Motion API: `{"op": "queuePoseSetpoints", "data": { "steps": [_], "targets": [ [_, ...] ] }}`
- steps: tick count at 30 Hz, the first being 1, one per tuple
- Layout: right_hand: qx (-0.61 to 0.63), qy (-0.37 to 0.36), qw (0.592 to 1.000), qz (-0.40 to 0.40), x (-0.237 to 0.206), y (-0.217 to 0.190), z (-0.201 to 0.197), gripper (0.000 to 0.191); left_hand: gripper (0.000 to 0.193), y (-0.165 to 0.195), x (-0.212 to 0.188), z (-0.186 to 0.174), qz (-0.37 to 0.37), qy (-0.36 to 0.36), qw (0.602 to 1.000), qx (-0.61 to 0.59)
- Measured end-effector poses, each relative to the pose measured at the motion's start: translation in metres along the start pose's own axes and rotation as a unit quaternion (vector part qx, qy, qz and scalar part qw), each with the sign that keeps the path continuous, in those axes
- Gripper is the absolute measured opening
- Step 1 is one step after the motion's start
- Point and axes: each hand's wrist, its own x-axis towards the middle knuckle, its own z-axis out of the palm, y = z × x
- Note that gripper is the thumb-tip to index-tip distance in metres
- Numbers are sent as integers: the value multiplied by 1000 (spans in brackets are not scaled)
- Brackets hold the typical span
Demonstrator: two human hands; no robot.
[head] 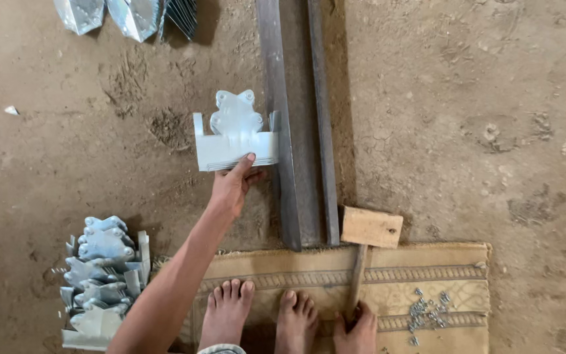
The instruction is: The person picks up pre-cut galvanized sheet metal brackets and bends them by hand over a steel angle iron laid on the ground, occasionally striking the fold with a wooden mallet. Finished brackets are stacked in piles beside the rail, and at the end the person lifts the steel angle.
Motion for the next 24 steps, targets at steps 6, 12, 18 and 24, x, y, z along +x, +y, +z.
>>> {"op": "queuePoseSetpoints", "data": {
  "steps": [6,12,18,24],
  "targets": [
    [32,85,958,-271,-17,25,10,32,59,13,-24,30,-65,-18,995,-72],
    [323,-65,916,229,15,-25,-19,24,53,8,-25,40,-53,-61,993,-89],
    [609,103,786,36,71,-134,-124,16,54,-2,-23,36,-41,-40,995,-83],
    [219,-97,971,-26,119,-180,-98,24,52,-5,-18,34,-34,-40,995,-89]
  ]
}}
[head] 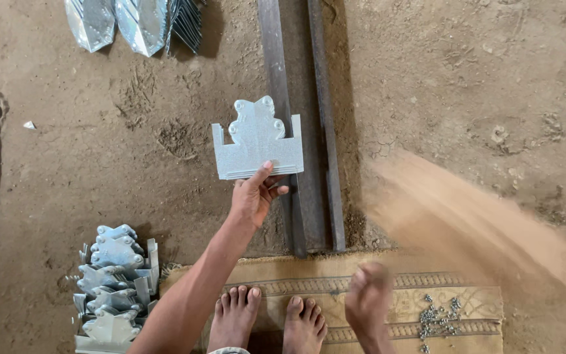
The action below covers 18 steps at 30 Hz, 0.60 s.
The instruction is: The person picks up pre-cut galvanized sheet metal brackets and bends them by hand over a steel angle iron laid on the ground, occasionally striking the fold with a wooden mallet. Finished brackets are stacked in piles beside the rail, and at the end the person lifts the steel angle.
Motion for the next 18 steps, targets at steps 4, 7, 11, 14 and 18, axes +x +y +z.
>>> {"op": "queuePoseSetpoints", "data": {
  "steps": [4,7,11,14,18],
  "targets": [
    [176,57,969,164,6,13,4,36,52,-3,4,-1,-1,-11,1000,-21],
    [386,227,885,-124,0,19,7,24,55,-5,3,-4,-8,3,1000,-27],
    [39,235,916,-323,12,35,31,22,57,-6,4,-2,-7,3,999,-52],
    [-17,-60,990,127,19,54,40,23,53,-1,0,12,20,22,997,-66],
    [257,56,934,241,-2,73,23,24,48,32,-26,38,98,3,991,93]
  ]
}}
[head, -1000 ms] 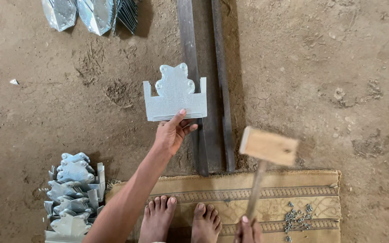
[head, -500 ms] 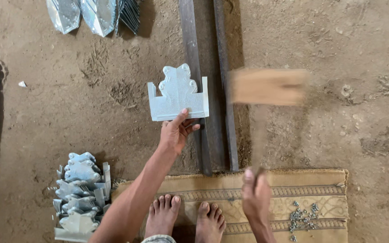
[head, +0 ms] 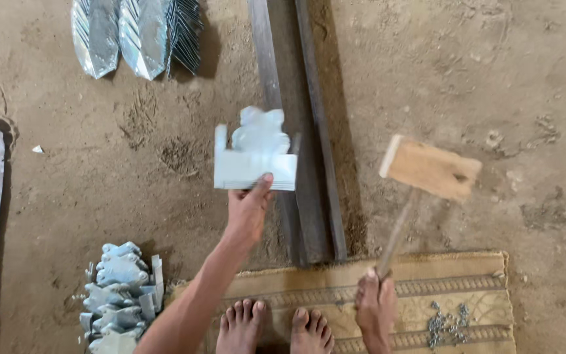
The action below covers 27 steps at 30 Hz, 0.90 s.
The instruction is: The person picks up pre-cut galvanized sheet metal brackets and bends them by hand over a steel angle iron laid on the ground, occasionally striking the fold with a wooden mallet. Finished brackets are stacked in piles beside the rail, and at the end the person lifts the steel angle.
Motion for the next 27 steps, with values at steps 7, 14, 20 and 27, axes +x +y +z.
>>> {"op": "queuePoseSetpoints", "data": {
  "steps": [7,14,20,27],
  "targets": [
    [-88,-11,995,-48,-58,35,-40,18,55,111,53,-13,-9,-347,682,644],
    [27,-6,982,-189,-58,-61,-34,33,62,88,139,-17,-60,-411,612,673],
    [-545,-29,823,160,-83,25,65,73,60,87,127,-19,-20,-392,587,709],
    [-565,-26,809,157,-85,151,78,88,58,87,124,-6,-8,-400,597,695]
  ]
}}
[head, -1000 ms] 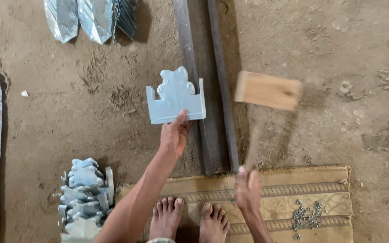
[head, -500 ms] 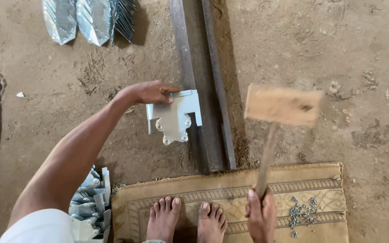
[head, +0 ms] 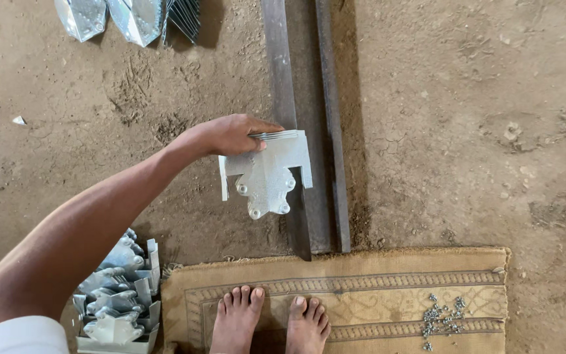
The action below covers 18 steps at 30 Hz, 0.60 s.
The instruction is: The person picks up pre-cut galvanized sheet metal brackets and bends them by hand over a steel angle iron laid on the ground, occasionally striking the fold with a wooden mallet. Finished brackets are stacked in piles beside the rail, and at the end the person lifts the steel angle.
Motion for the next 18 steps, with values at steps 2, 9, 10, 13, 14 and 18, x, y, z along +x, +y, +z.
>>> {"op": "queuePoseSetpoints", "data": {
  "steps": [2,9,10,13,14,18],
  "targets": [
    [-19,-33,999,16,-5,-6,-42,80,57,-1,1,1,-36,-16,999,-1],
    [423,76,861,-273,8,-30,-200,19,57,-6,4,4,-5,11,1000,4],
    [521,-11,828,-210,3,-31,-200,13,56,-8,3,7,-1,17,1000,-1],
    [688,96,675,-248,2,-30,-192,16,56,-21,8,6,51,37,998,-27],
    [682,119,673,-258,6,-28,-190,14,57,-26,9,8,63,28,996,-57],
    [267,218,864,-366,40,-7,-182,17,58,-39,19,11,18,8,1000,-10]
  ]
}}
